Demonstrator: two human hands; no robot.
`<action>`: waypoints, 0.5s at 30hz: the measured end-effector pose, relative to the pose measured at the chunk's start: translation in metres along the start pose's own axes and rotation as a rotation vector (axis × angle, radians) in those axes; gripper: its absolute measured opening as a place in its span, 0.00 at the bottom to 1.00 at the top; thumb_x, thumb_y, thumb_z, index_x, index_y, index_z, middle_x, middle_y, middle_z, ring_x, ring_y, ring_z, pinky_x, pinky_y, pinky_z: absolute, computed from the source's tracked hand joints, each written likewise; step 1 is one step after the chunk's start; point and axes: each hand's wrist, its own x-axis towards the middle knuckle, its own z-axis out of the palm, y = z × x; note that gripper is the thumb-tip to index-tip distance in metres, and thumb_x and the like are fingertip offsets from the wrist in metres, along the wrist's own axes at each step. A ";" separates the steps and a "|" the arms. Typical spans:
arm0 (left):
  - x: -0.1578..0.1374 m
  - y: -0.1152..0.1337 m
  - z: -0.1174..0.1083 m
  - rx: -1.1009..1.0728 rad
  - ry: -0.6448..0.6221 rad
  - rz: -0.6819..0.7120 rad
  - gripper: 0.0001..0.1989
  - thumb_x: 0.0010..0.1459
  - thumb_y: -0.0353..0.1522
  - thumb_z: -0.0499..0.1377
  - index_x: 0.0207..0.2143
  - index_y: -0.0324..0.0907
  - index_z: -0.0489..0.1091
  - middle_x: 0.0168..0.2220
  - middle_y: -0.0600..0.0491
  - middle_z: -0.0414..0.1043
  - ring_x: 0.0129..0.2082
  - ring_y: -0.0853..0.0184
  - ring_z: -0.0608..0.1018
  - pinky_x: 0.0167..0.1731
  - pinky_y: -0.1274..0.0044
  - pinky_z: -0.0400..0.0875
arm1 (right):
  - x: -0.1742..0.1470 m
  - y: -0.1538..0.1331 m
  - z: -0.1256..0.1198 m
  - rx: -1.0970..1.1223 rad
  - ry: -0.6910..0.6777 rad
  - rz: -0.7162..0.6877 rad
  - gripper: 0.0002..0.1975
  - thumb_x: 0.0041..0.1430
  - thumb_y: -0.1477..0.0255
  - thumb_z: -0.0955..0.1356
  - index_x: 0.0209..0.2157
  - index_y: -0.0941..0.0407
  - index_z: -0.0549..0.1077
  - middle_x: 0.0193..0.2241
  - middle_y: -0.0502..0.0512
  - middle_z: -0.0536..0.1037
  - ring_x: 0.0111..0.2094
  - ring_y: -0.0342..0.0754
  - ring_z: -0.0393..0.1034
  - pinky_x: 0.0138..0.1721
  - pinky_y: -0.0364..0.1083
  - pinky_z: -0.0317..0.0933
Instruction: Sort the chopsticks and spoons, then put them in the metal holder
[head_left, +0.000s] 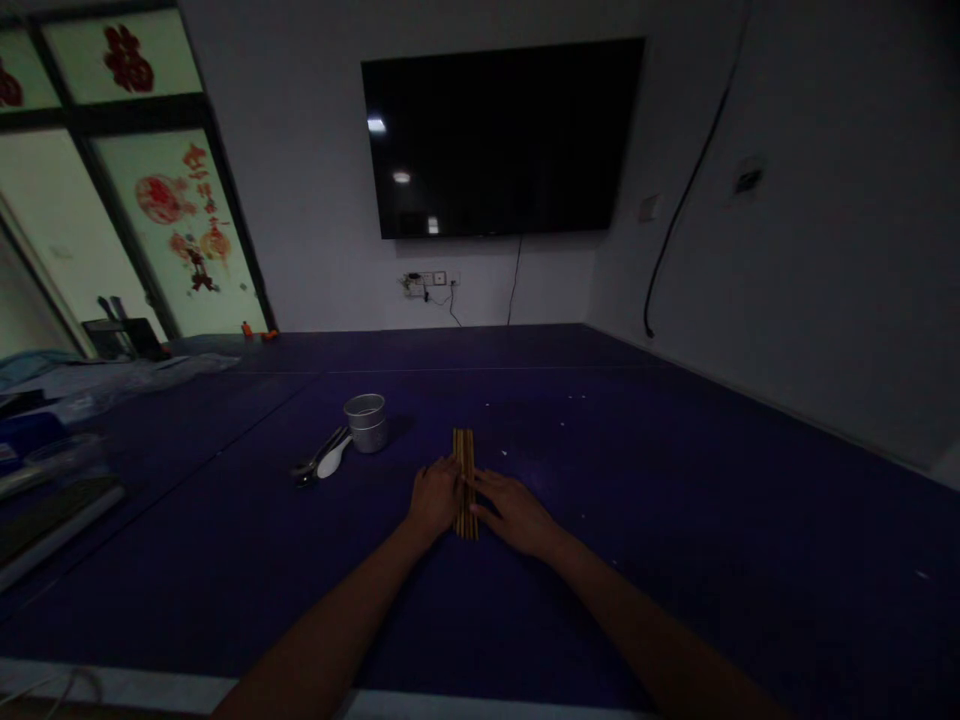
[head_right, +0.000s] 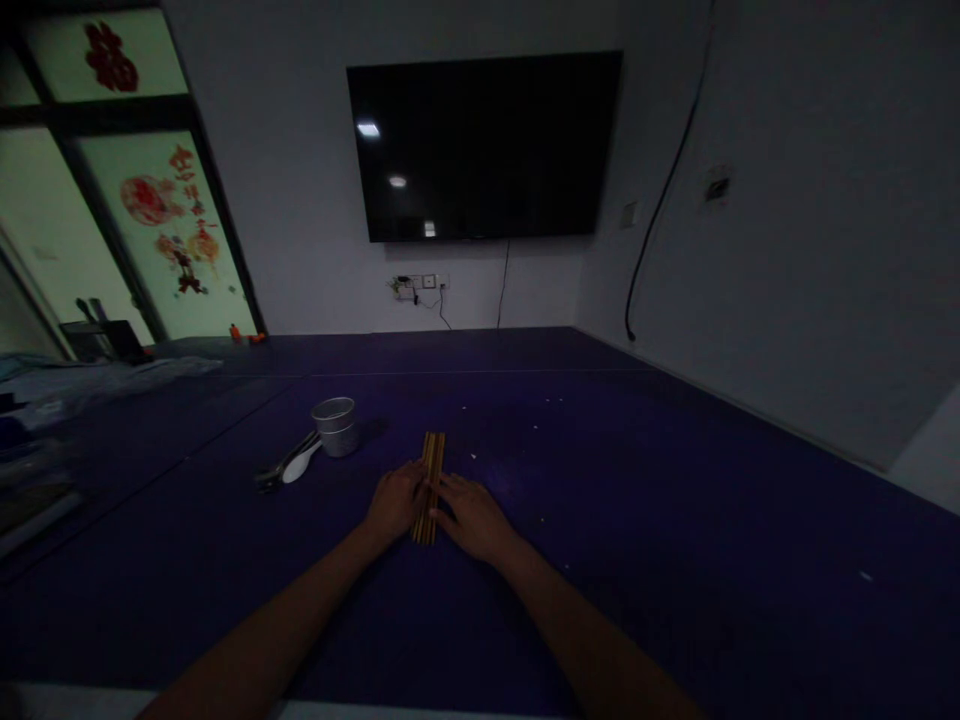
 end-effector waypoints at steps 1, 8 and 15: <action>0.000 0.000 0.000 -0.002 0.003 0.005 0.19 0.62 0.32 0.42 0.52 0.42 0.65 0.57 0.47 0.63 0.57 0.61 0.64 0.54 0.65 0.59 | 0.000 0.000 0.000 0.001 0.003 0.001 0.24 0.62 0.62 0.59 0.58 0.53 0.60 0.58 0.58 0.62 0.59 0.54 0.55 0.56 0.56 0.52; -0.001 0.000 -0.001 -0.030 0.040 0.003 0.19 0.62 0.32 0.42 0.53 0.41 0.64 0.56 0.47 0.64 0.57 0.62 0.65 0.54 0.66 0.60 | -0.001 -0.001 -0.002 0.020 0.009 -0.008 0.24 0.62 0.62 0.59 0.59 0.52 0.60 0.59 0.58 0.62 0.59 0.54 0.55 0.56 0.56 0.52; 0.000 -0.001 0.002 -0.037 0.045 0.005 0.19 0.62 0.32 0.44 0.53 0.42 0.64 0.56 0.47 0.64 0.57 0.62 0.65 0.54 0.66 0.60 | -0.001 -0.002 -0.001 0.009 0.038 0.000 0.24 0.62 0.62 0.60 0.58 0.54 0.62 0.58 0.61 0.62 0.58 0.53 0.56 0.56 0.56 0.53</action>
